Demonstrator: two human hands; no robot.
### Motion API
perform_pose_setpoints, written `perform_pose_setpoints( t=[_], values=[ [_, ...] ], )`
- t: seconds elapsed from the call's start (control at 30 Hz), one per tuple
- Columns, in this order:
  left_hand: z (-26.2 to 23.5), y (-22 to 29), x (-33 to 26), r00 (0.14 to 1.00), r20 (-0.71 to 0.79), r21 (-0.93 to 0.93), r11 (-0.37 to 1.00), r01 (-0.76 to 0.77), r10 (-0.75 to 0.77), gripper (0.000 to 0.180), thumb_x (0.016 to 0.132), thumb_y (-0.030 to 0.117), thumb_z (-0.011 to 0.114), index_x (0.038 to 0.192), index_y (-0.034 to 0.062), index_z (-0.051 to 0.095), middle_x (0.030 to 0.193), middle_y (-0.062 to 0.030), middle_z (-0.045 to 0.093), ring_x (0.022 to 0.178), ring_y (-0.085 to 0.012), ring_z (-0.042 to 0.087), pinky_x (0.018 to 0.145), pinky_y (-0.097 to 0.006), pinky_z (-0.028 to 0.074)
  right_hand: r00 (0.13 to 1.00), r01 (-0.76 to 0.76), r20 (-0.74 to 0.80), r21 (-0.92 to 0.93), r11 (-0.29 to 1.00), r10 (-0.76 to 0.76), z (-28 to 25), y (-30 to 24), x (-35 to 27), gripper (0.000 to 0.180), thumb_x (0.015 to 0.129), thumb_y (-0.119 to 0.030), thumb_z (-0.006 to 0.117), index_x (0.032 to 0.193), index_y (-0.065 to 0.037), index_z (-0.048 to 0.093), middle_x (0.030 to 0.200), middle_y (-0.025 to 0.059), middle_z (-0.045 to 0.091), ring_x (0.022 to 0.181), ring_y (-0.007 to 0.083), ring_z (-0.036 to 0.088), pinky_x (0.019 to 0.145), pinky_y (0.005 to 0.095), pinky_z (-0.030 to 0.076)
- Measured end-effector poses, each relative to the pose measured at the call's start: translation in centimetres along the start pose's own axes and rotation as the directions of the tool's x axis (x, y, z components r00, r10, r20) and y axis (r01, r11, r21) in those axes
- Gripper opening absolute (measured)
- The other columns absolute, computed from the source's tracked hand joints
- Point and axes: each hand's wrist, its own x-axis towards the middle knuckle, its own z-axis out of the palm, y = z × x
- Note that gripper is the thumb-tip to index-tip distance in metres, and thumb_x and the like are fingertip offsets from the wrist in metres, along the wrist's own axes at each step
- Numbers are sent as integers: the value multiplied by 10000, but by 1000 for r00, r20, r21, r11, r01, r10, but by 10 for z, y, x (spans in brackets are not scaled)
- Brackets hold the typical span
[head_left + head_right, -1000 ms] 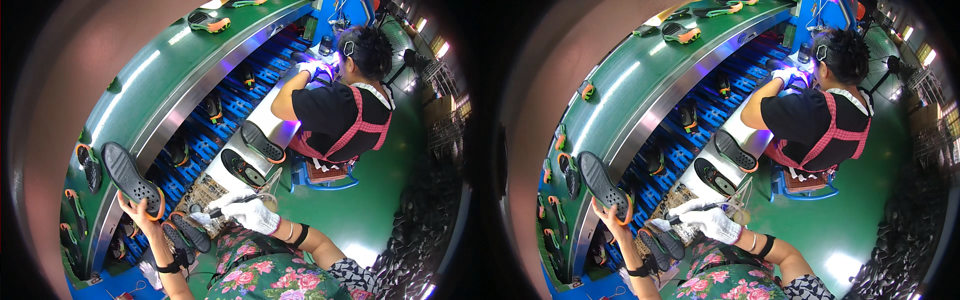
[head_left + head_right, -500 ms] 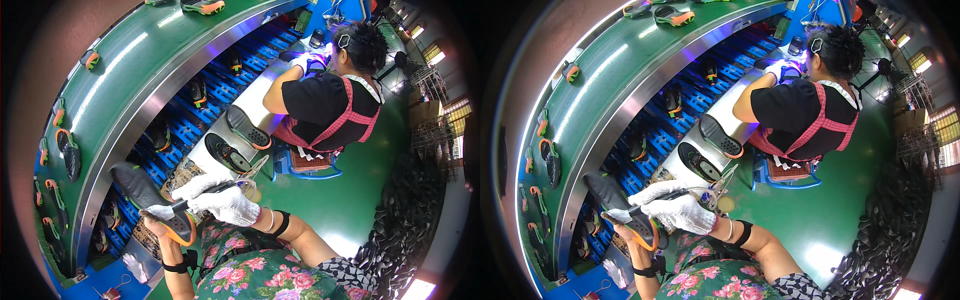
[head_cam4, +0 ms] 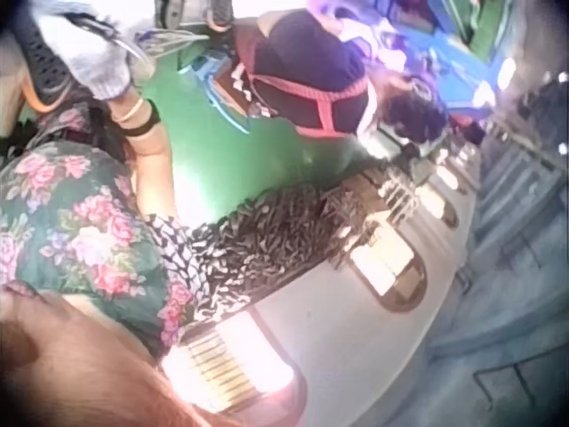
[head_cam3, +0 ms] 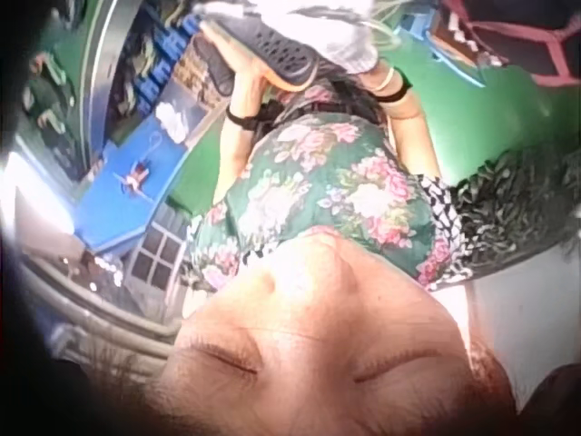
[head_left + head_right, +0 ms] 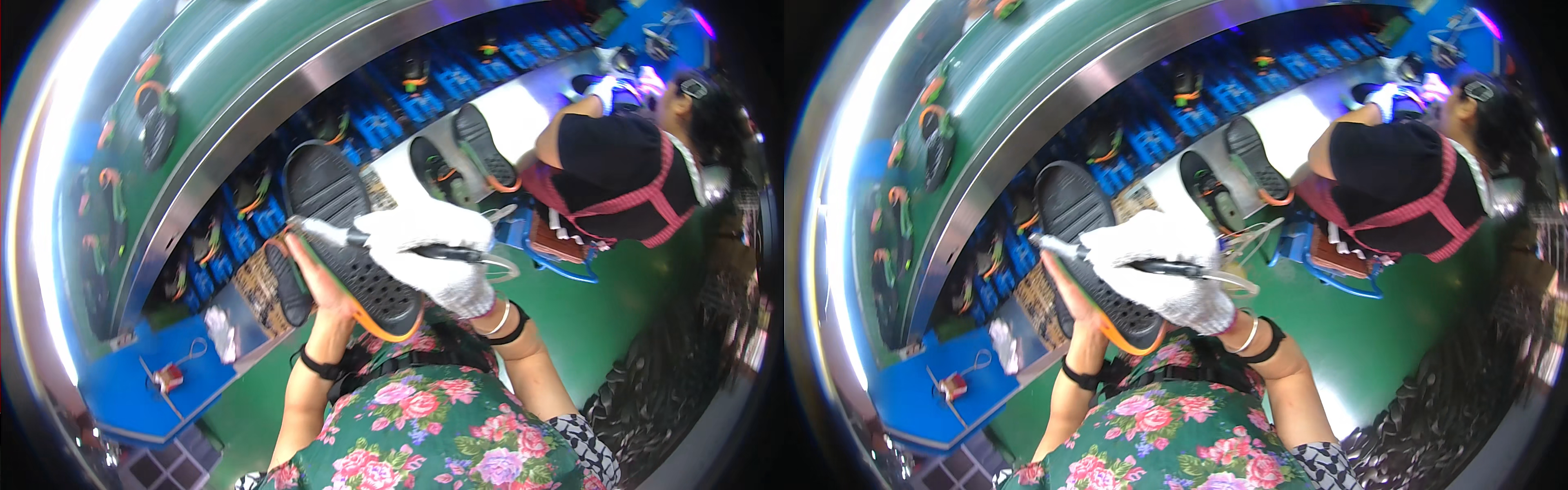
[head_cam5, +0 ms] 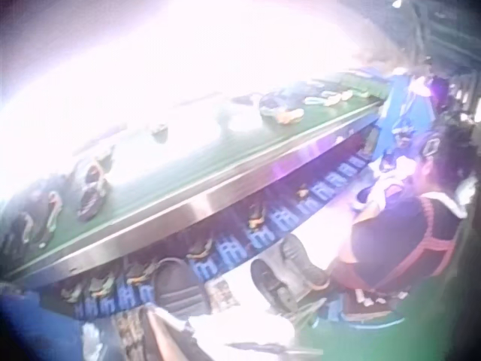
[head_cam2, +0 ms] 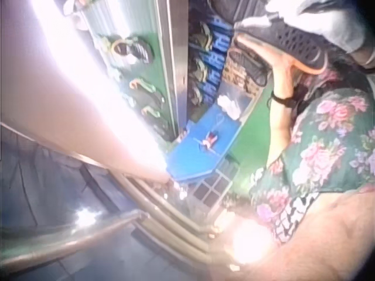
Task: Applying adhesive to shoe soles using a brush on an assembly line.
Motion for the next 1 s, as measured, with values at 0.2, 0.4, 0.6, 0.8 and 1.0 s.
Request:
perform_pose_setpoints(
  t=[0.2,0.4,0.6,0.8,1.0],
  values=[
    [8,0,-9,986,89,56,989,137,-142,768,1031,714,354,1527,142,480,1489,-62,557,1322,-268,550,1155,-430,419,992,124,28,-249,960,-121,5,2,7,264,799,17,786,1060,-23,782,1143,161,766,1035,273,740,907,371,574],
    [1,-5,-16,954,254,-97,977,191,-161,835,1017,753,313,1557,128,435,1508,-59,532,1344,-265,527,1179,-437,383,947,321,183,-554,768,-264,14,7,22,286,791,14,783,1073,-33,785,1142,158,767,1030,284,741,897,374,572],
    [-11,-12,-18,989,-83,678,721,144,-119,999,934,883,206,1520,111,448,1415,-82,570,1284,-257,562,1182,-449,368,957,240,250,-386,891,-150,20,42,-11,361,906,-70,688,1264,-30,709,1258,161,715,1147,314,670,963,416,536],
    [-54,-19,-5,987,-130,428,903,-33,97,859,1008,782,246,1571,146,377,1517,-80,504,1372,-248,494,1214,-477,337,981,182,118,-303,935,-153,18,43,-4,366,887,-75,711,1250,-30,717,1240,162,720,1117,311,681,939,415,546],
    [-40,-18,-1,926,264,-74,952,297,-269,919,956,830,287,1489,108,484,1410,-108,593,1266,-277,592,1126,-459,456,966,259,65,-226,939,-251,19,56,2,347,852,-58,743,1197,-26,741,1181,150,741,1033,303,704,881,407,563]
  ],
)
